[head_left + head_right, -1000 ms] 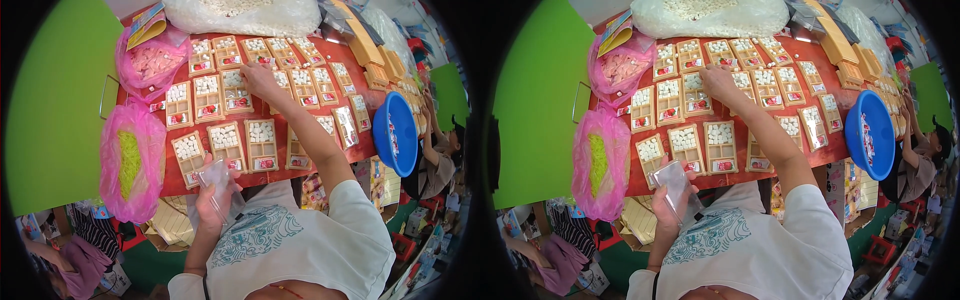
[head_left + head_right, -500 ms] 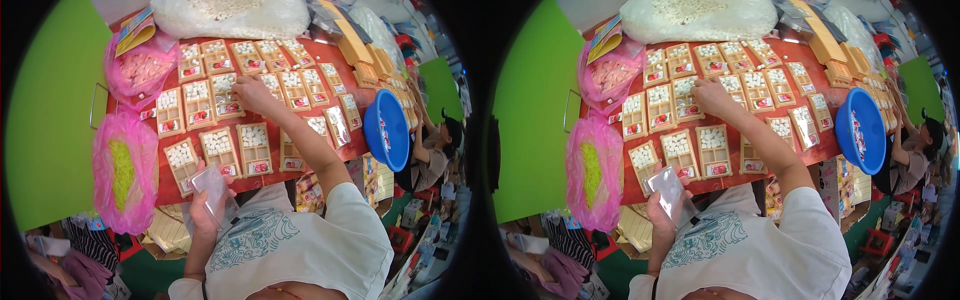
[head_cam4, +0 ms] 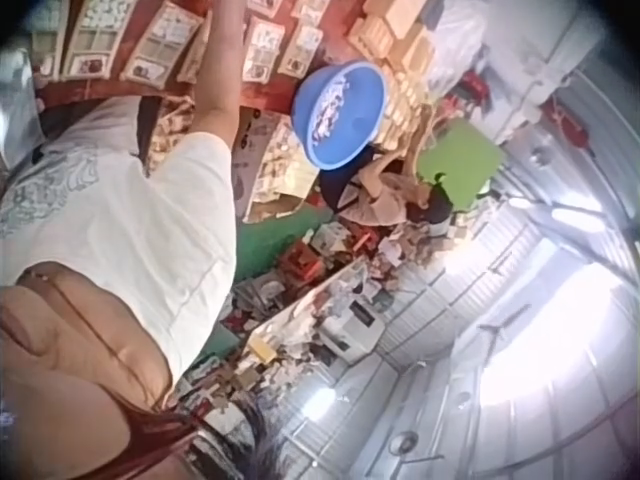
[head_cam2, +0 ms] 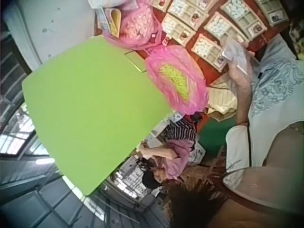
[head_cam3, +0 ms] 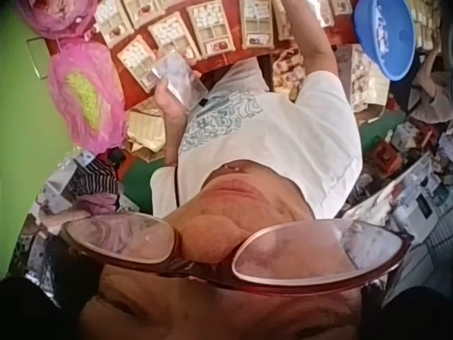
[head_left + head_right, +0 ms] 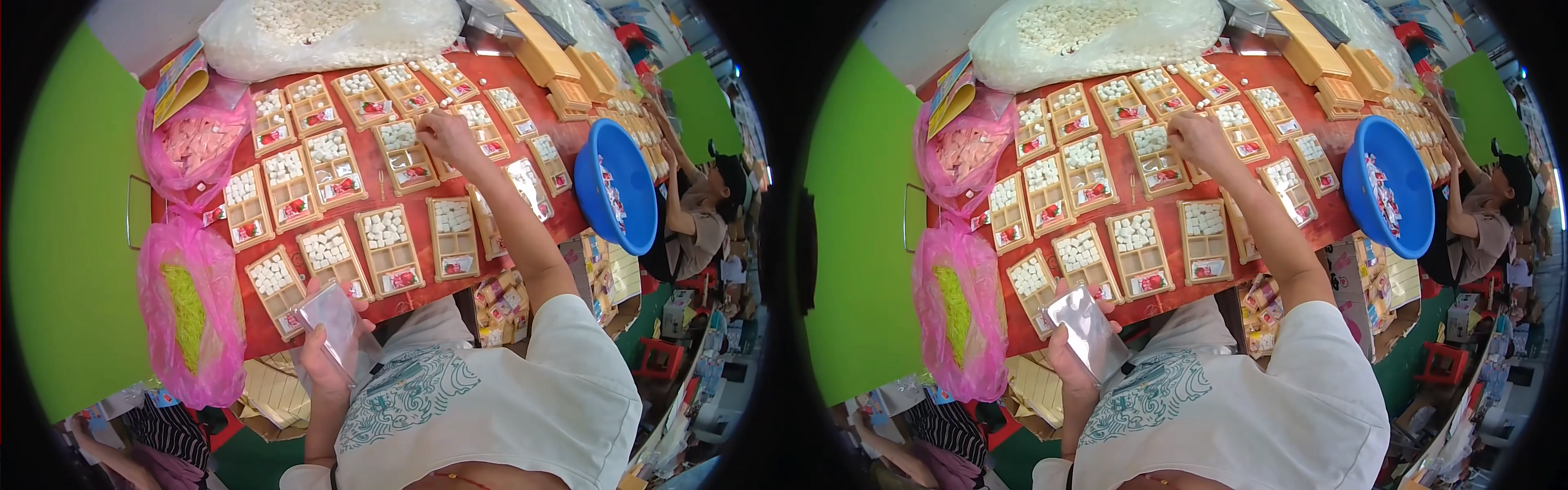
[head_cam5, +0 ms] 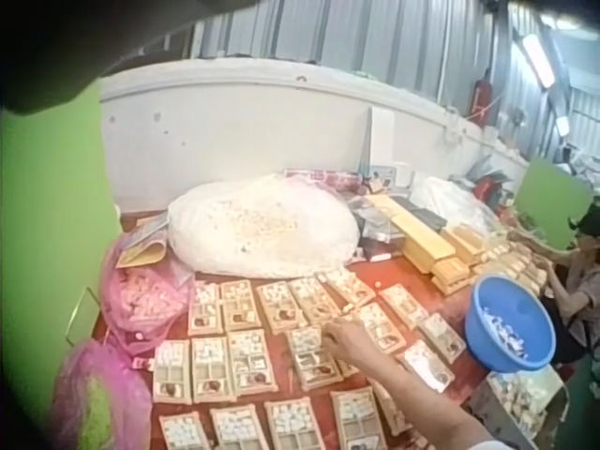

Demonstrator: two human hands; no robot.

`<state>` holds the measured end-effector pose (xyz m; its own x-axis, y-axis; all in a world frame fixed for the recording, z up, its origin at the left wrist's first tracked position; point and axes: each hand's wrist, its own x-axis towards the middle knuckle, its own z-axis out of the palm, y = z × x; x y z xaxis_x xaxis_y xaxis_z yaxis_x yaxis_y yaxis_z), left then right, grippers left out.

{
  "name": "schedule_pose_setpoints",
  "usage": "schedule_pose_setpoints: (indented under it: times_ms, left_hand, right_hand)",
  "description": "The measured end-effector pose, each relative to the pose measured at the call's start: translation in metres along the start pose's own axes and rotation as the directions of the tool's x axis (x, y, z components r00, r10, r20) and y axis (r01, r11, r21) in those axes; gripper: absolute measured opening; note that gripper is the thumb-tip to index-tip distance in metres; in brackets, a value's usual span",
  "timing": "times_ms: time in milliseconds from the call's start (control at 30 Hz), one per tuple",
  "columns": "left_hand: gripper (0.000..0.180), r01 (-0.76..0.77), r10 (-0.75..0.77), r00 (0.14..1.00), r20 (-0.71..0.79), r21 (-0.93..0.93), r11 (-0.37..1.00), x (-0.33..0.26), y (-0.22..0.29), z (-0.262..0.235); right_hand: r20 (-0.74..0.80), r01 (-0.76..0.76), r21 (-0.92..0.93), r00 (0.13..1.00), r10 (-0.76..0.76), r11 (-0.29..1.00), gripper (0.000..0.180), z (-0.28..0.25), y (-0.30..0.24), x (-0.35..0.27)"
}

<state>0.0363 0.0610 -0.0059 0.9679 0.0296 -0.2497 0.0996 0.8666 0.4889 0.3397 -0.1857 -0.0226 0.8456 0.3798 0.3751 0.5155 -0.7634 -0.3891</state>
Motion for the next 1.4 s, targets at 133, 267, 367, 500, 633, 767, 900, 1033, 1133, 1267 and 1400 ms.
schedule_pose_setpoints:
  times_ms: [133,267,367,500,633,767,900,1033,1133,1267,1400]
  left_hand:
    - [0.082,0.044,-0.044,0.999,0.005,0.028,0.999,0.002,-0.005,0.007]
    - [0.082,0.044,-0.045,0.999,0.014,0.055,0.997,0.0,-0.006,0.01]
    - [0.082,0.017,-0.014,0.999,-0.042,0.086,0.996,-0.001,-0.006,0.011]
    - [0.076,-0.005,0.024,0.995,-0.093,0.197,0.98,-0.002,-0.009,0.016]
    - [0.076,0.008,0.007,0.997,-0.083,0.183,0.983,0.002,-0.013,0.014]
    - [0.076,0.031,-0.02,0.997,-0.069,0.155,0.987,0.004,-0.015,0.013]
    - [0.077,0.043,-0.033,0.997,-0.073,0.145,0.989,0.005,-0.016,0.018]
    - [0.082,0.063,-0.057,0.995,-0.087,0.066,0.996,0.005,-0.014,0.02]
    - [0.083,0.061,-0.053,0.995,-0.089,0.09,0.994,0.007,-0.013,0.021]
    - [0.084,0.06,-0.051,0.994,-0.1,0.087,0.994,0.007,-0.014,0.02]
    - [0.084,0.08,-0.072,0.993,-0.094,0.092,0.993,0.011,-0.015,0.021]
  right_hand:
    - [0.058,-0.045,0.013,0.997,0.044,0.999,0.01,0.006,0.0,-0.006]
    - [0.092,-0.052,-0.04,0.994,0.056,0.998,0.008,0.01,-0.001,-0.008]
    - [0.047,0.009,-0.053,0.999,-0.006,0.999,0.009,0.009,-0.007,-0.014]
    - [-0.04,-0.046,-0.104,0.998,0.042,0.994,0.01,-0.008,0.012,-0.007]
    - [-0.163,-0.133,-0.164,0.981,0.106,0.977,0.011,-0.016,0.05,0.006]
    - [-0.135,-0.171,-0.144,0.979,0.151,0.975,0.013,-0.011,0.054,0.02]
    - [0.006,-0.206,-0.251,0.977,0.215,0.946,0.018,-0.01,0.046,0.037]
    - [0.108,-0.21,-0.39,0.956,0.271,0.897,0.019,0.006,0.055,0.045]
    - [0.126,-0.241,-0.395,0.942,0.312,0.887,0.019,0.006,0.056,0.049]
    - [0.095,-0.287,-0.214,0.945,0.312,0.934,0.018,-0.009,0.059,0.039]
    - [0.084,-0.178,-0.163,0.978,0.193,0.971,0.017,-0.007,0.052,0.019]
